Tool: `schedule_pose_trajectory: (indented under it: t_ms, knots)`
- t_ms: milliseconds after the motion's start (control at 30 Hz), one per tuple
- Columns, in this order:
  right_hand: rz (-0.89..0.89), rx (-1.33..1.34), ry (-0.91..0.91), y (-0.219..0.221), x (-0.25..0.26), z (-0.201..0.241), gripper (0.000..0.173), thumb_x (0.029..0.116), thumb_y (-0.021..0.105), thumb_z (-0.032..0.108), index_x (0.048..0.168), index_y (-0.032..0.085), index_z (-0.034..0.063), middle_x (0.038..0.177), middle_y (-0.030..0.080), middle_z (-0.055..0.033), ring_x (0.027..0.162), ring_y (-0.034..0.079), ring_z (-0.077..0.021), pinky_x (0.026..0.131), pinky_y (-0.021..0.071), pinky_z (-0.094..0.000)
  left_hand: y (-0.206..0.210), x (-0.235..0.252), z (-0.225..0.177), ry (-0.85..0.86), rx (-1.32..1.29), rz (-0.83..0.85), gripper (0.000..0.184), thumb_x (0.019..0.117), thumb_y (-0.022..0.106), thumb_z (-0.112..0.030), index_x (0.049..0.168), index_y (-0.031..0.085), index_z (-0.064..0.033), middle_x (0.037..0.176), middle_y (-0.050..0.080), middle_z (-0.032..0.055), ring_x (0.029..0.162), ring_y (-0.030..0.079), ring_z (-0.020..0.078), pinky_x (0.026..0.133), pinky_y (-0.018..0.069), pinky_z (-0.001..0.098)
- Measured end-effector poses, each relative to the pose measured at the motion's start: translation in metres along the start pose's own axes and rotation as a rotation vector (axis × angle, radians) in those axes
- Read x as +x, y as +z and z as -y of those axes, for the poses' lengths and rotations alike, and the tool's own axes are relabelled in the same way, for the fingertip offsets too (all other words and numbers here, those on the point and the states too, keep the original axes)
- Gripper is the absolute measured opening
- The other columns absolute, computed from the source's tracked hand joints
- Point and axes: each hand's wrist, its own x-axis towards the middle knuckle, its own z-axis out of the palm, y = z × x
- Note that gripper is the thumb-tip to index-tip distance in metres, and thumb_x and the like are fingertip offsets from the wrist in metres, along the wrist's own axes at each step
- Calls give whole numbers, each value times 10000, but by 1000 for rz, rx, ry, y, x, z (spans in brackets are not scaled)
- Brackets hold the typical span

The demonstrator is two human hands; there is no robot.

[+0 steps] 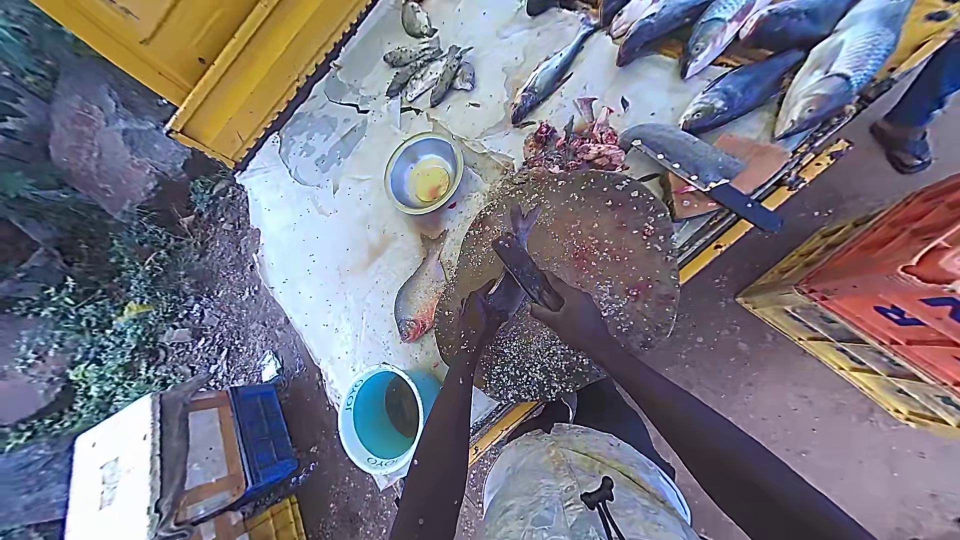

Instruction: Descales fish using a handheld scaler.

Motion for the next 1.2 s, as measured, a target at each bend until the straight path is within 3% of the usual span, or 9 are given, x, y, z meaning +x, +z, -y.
schedule_pose_trajectory:
  t_ms: [167,333,467,567,633,700,900,1000,1200]
  knots:
    - [41,-37,-76,-36,8,-29,777,884,759,569,1564,439,371,1116,733,-153,964,709,-344,848,541,-640,-2,0,1,29,60,10,741,828,829,-356,1495,525,-253,1368,651,118,1273,602,303,1089,447,555]
    - [110,196,-231,8,54,23,732,885,776,522,1534,489,342,1193,726,-90,1014,716,-259,888,572,-579,11,-1,-22,-47,187,40,740,844,793,-371,1510,498,-242,1348,656,131,1260,608,329,1078,453,573]
    - [119,-21,-155,-51,84,8,737,873,774,551,1527,505,342,1241,716,-101,1104,697,-291,944,545,-610,13,1,-17,-30,169,20,741,831,779,-378,1513,493,-351,1347,668,90,1249,615,316,1060,453,587]
    - [-61,-351,57,-61,58,6,777,936,684,524,1587,385,222,1101,717,-221,993,696,-450,813,527,-695,11,-3,-33,-21,164,36,664,863,770,-341,1483,536,-292,1325,679,109,1240,617,340,1056,447,599]
    - [-2,-427,-76,-55,37,12,764,946,679,523,1589,375,245,1017,734,-172,892,719,-394,737,557,-642,14,2,-35,-20,165,35,657,846,787,-339,1462,558,-309,1303,689,106,1219,630,340,1037,465,596]
    - [147,-312,-224,-54,44,14,777,901,747,546,1573,434,313,1242,715,-94,1088,702,-302,912,553,-611,14,5,-29,-11,155,29,686,835,797,-335,1472,544,-338,1307,687,100,1219,625,339,1038,460,597]
    - [63,24,-73,23,30,39,768,908,728,555,1567,437,289,1082,729,-156,916,714,-351,782,562,-636,-5,-14,-26,-33,-46,-100,431,985,679,-297,1345,628,-64,1234,687,210,1162,645,373,1002,490,575]
    - [146,24,-135,2,66,17,741,870,764,578,1520,515,324,1221,718,-101,1076,701,-297,919,547,-631,-4,-23,3,-65,-162,-110,629,882,781,-241,1417,543,-9,1288,647,240,1203,619,348,1044,478,529]
    - [307,-318,-219,-54,66,48,581,887,779,505,1408,617,308,1132,740,-83,1026,713,-283,862,561,-617,-10,-9,-22,-104,-89,-95,688,792,864,-302,1399,600,-112,1291,675,165,1229,622,318,1067,471,533]
